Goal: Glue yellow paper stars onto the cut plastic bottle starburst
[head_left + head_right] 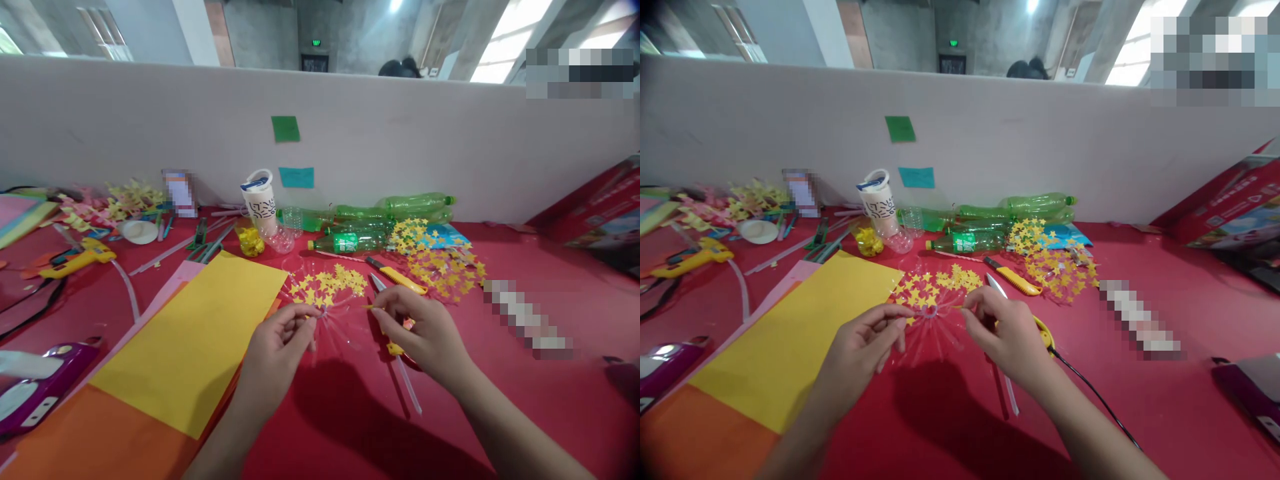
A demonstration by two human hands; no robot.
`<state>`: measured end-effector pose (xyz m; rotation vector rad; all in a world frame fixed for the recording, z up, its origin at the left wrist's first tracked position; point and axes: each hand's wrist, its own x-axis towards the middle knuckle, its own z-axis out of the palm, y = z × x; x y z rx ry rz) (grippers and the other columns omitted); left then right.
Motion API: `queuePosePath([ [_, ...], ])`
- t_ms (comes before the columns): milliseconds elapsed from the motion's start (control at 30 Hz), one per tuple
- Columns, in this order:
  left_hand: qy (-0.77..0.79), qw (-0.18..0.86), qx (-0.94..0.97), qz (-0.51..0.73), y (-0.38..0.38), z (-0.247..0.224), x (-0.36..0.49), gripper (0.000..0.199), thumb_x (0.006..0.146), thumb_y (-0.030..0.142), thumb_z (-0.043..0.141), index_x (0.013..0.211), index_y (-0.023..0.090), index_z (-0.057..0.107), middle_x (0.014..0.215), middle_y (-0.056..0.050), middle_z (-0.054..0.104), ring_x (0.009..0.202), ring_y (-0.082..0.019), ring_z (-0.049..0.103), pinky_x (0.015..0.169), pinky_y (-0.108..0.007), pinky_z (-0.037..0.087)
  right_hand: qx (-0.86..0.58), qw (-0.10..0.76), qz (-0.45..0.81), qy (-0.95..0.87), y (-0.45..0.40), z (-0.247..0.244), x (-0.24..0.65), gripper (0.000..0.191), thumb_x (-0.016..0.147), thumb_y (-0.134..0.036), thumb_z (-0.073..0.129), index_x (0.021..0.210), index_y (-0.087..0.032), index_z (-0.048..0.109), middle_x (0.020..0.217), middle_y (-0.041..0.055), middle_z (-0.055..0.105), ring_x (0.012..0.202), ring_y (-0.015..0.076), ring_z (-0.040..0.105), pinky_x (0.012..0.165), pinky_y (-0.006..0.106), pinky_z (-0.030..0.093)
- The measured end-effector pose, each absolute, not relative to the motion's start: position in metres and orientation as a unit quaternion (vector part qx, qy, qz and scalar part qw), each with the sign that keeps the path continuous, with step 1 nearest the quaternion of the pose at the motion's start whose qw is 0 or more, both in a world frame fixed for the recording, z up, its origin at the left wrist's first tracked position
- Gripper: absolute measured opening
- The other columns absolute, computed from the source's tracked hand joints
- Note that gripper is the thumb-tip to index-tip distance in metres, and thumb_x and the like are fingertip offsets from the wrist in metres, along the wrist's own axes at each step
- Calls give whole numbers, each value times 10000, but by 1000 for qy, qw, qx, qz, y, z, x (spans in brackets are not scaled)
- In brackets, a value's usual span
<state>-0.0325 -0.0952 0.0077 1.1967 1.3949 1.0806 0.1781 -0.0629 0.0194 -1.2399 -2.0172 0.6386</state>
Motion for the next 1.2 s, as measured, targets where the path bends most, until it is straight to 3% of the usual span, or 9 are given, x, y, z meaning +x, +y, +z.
queuePosePath([
  [133,590,487,518,383,-107,-11,-31,306,853,348,500,1107,206,594,605,38,612,389,-62,409,402,-186,341,-487,296,369,-734,-61,12,171,70,849,-215,496,779,-211,501,528,-77,453,449,82,429,458,206,319],
  [300,603,454,548,360,-109,-31,-20,414,869,350,448,1256,222,524,639,22,651,355,-80,449,403,-211,378,-469,269,425,-726,-63,-1,154,74,810,-184,523,747,-211,495,505,-97,368,452,73,327,443,203,257],
  [500,609,446,536,377,-99,-38,-16,287,871,334,435,1057,208,614,642,12,651,362,-90,491,400,-206,394,-489,244,448,-708,-58,-13,143,35,794,-183,523,773,-212,518,496,-94,397,435,71,344,427,197,241],
  [800,583,475,506,423,-94,-45,-17,229,852,288,496,1001,191,641,996,-89,708,651,-164,671,546,-243,522,-507,236,460,-690,-55,-16,139,40,796,-179,499,786,-204,529,493,-84,441,399,70,411,400,180,251],
  [1200,582,477,498,432,-94,-44,-15,214,815,245,536,974,182,666,901,-74,718,751,-193,692,596,-246,553,-519,218,412,-717,-49,-10,134,65,780,-174,495,732,-204,527,473,-80,465,411,78,416,414,180,251],
])
